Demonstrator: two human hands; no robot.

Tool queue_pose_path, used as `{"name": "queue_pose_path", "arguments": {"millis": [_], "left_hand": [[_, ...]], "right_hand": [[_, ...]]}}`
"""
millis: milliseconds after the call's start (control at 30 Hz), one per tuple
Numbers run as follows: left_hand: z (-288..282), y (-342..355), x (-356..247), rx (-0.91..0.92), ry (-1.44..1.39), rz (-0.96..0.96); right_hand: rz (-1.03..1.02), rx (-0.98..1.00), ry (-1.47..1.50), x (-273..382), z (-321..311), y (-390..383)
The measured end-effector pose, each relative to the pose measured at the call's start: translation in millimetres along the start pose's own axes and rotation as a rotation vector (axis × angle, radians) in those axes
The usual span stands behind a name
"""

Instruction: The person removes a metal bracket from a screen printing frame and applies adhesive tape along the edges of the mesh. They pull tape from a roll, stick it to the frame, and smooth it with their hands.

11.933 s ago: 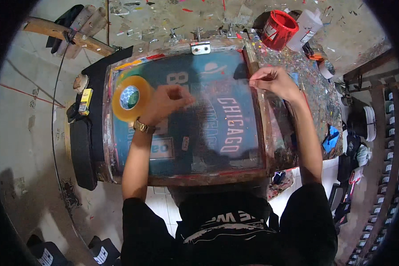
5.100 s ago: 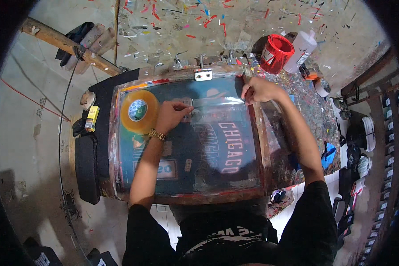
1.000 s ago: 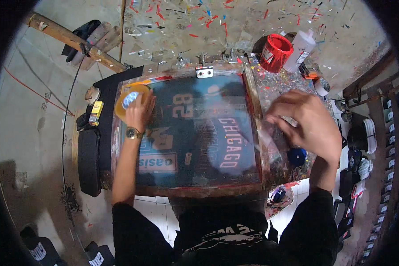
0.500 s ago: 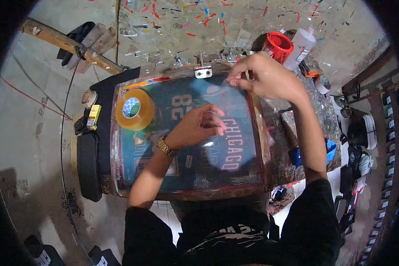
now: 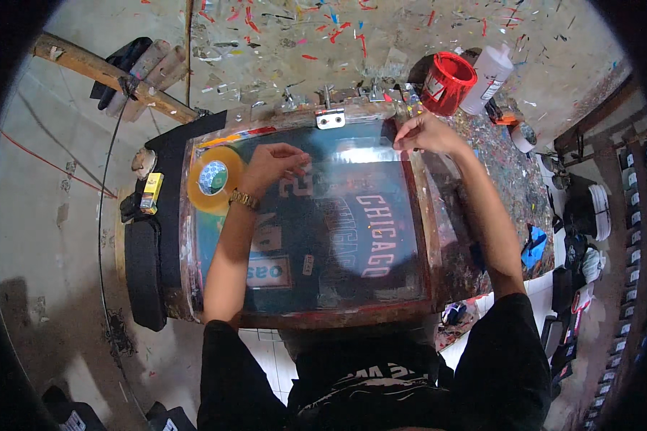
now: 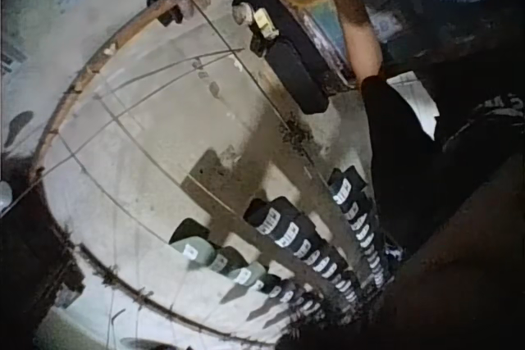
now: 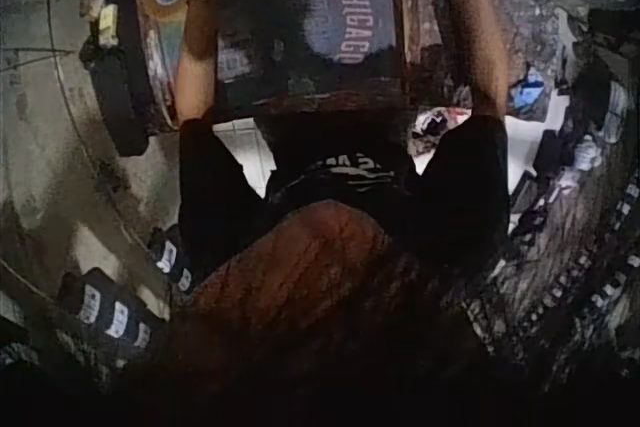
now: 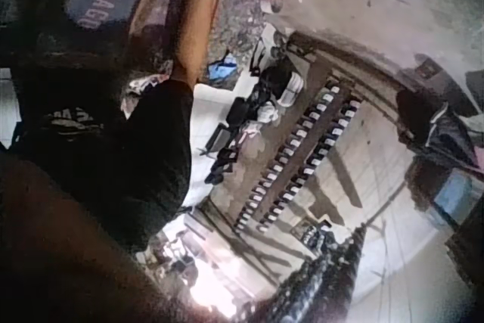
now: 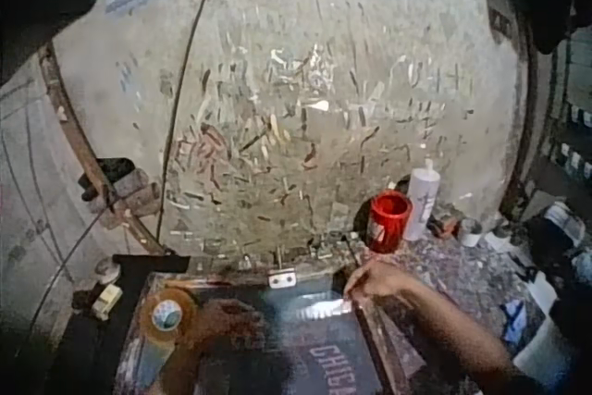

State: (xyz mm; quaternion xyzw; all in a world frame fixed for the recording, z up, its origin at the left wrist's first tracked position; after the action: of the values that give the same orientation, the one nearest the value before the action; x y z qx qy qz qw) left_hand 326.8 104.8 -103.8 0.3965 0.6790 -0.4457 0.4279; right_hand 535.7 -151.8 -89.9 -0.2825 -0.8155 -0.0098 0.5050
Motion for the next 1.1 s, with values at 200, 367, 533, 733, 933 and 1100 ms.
{"name": "queue_pose_path", "arguments": {"millis": [200,367,533,733,933,1100], "left_hand": [[-5,9,22,-0.010,0.057,-0.039],[-9,7,24,-0.001,0.064,-0.052],[-11,9,27,-0.009,0.291,-0.020],[-14,22,34,-0.050,0.393,0.068],[-14,24,34,-0.115,0.367,0.106],[-15,26,31,-0.107,0.386,0.088]], "right_hand": [[0.141,0.102,-0.119,-8,0,14],[0.043,0.202,-0.252,-2,5,29],[0.021,0.272,-0.252,-2,7,36],[0.009,0.233,-0.301,0,7,37],[-0.029,0.121,-0.482,11,6,35],[-0.097,0.083,-0.579,20,9,31]]}}
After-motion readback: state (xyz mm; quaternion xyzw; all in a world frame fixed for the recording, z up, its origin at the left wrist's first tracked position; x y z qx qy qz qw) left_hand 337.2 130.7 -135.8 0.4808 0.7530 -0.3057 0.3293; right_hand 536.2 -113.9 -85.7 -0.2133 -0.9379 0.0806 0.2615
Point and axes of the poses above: each hand's wrist, its own y-axis towards the middle knuckle, its own z-axis out of the palm, x = y × z, the point moved 8 cm from there along y, towards the middle knuckle, and after that the axes turned 2 degrees about z, right-handed, at the moved point
